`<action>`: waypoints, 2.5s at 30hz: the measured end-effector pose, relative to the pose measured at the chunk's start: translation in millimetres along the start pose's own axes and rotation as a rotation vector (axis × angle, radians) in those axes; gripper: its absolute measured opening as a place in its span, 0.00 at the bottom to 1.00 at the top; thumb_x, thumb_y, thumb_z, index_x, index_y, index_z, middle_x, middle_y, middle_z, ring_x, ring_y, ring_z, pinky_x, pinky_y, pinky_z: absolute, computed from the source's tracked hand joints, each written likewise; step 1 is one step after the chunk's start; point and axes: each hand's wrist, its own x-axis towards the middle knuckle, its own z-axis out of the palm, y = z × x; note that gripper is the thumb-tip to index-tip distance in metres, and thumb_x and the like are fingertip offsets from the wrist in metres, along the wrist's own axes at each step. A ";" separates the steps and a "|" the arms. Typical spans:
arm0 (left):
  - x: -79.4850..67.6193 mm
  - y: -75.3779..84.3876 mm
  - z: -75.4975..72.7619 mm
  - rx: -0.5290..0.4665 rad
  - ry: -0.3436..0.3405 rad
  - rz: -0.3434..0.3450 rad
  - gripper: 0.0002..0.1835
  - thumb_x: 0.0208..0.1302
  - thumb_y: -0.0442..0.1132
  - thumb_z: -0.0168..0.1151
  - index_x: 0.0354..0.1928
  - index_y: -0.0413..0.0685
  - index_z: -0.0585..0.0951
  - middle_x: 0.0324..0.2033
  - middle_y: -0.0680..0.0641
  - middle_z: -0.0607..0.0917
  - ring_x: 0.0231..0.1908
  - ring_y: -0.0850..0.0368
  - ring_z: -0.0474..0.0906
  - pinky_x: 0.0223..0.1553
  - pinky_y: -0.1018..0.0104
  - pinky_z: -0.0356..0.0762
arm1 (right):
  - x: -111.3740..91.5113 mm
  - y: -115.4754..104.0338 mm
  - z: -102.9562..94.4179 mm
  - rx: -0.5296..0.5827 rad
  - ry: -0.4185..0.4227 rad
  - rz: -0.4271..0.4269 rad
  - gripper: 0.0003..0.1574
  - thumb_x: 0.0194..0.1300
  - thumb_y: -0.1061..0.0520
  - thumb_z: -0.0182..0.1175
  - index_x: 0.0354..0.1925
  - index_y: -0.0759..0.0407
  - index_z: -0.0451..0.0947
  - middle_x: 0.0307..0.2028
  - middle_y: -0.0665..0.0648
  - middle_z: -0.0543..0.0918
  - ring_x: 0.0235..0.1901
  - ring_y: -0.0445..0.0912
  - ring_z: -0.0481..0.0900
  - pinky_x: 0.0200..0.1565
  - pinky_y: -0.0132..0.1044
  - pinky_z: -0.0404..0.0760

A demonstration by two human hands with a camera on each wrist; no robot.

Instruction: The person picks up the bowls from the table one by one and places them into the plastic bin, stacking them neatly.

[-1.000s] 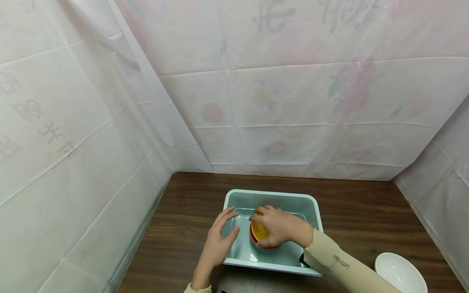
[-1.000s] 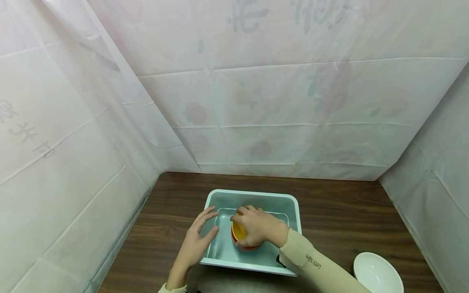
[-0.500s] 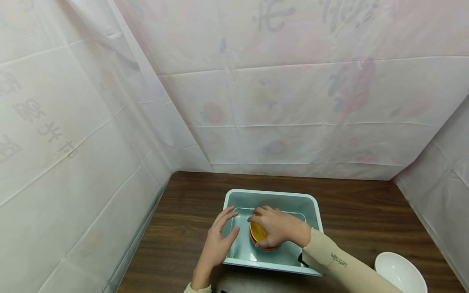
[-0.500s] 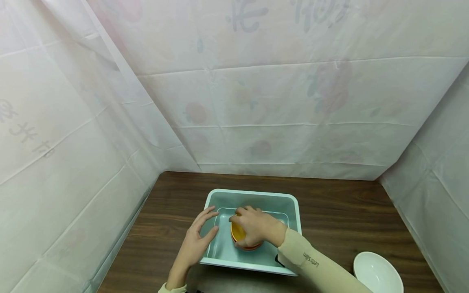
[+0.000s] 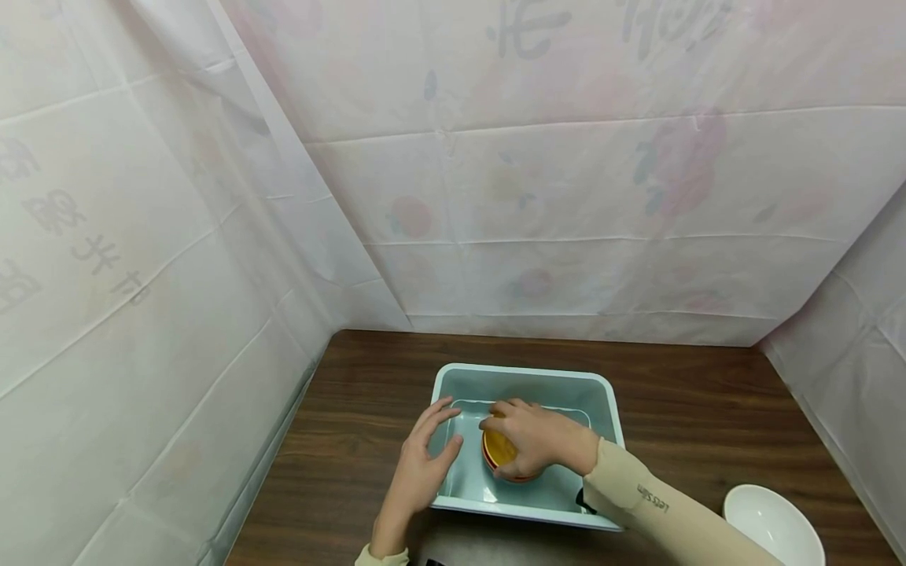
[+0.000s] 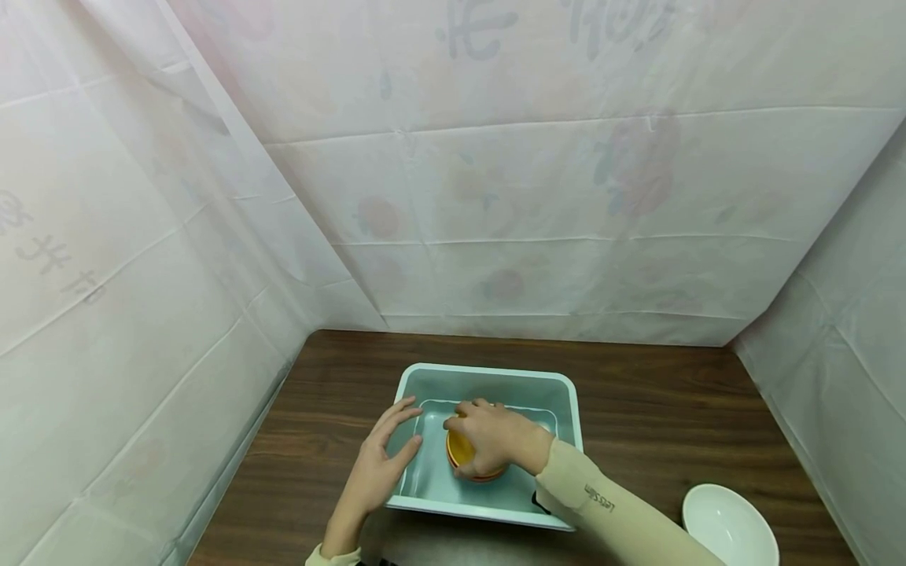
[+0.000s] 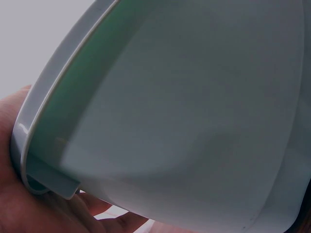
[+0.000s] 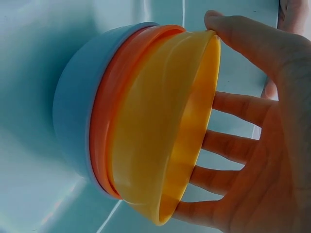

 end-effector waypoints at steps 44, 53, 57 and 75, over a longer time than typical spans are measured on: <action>-0.1 0.2 -0.5 -0.020 -0.009 -0.004 0.19 0.71 0.42 0.67 0.62 0.63 0.81 0.72 0.50 0.74 0.75 0.47 0.65 0.71 0.38 0.65 | 6.3 2.0 4.4 -0.003 -0.057 0.058 0.50 0.59 0.28 0.69 0.71 0.49 0.72 0.72 0.61 0.72 0.70 0.58 0.72 0.66 0.57 0.76; -0.2 -0.4 -0.8 -0.013 -0.006 -0.009 0.19 0.71 0.43 0.67 0.61 0.63 0.81 0.72 0.54 0.74 0.75 0.48 0.65 0.71 0.38 0.65 | -1.0 9.4 -1.0 -0.113 0.068 -0.007 0.32 0.64 0.42 0.72 0.61 0.52 0.79 0.57 0.57 0.83 0.51 0.50 0.84 0.51 0.43 0.86; 0.4 -0.5 -1.5 -0.012 0.001 -0.012 0.19 0.70 0.41 0.67 0.61 0.63 0.81 0.72 0.51 0.74 0.75 0.47 0.65 0.71 0.37 0.64 | -6.6 12.6 -7.0 -0.076 0.076 0.006 0.30 0.64 0.47 0.73 0.61 0.54 0.80 0.54 0.57 0.84 0.47 0.48 0.84 0.49 0.40 0.86; 1.8 -3.7 -4.8 -0.027 0.003 -0.033 0.19 0.70 0.41 0.67 0.60 0.66 0.81 0.72 0.51 0.74 0.75 0.49 0.64 0.72 0.37 0.62 | -36.8 18.0 -40.0 0.080 0.178 -0.025 0.20 0.72 0.57 0.64 0.58 0.63 0.81 0.50 0.61 0.85 0.45 0.49 0.86 0.45 0.38 0.87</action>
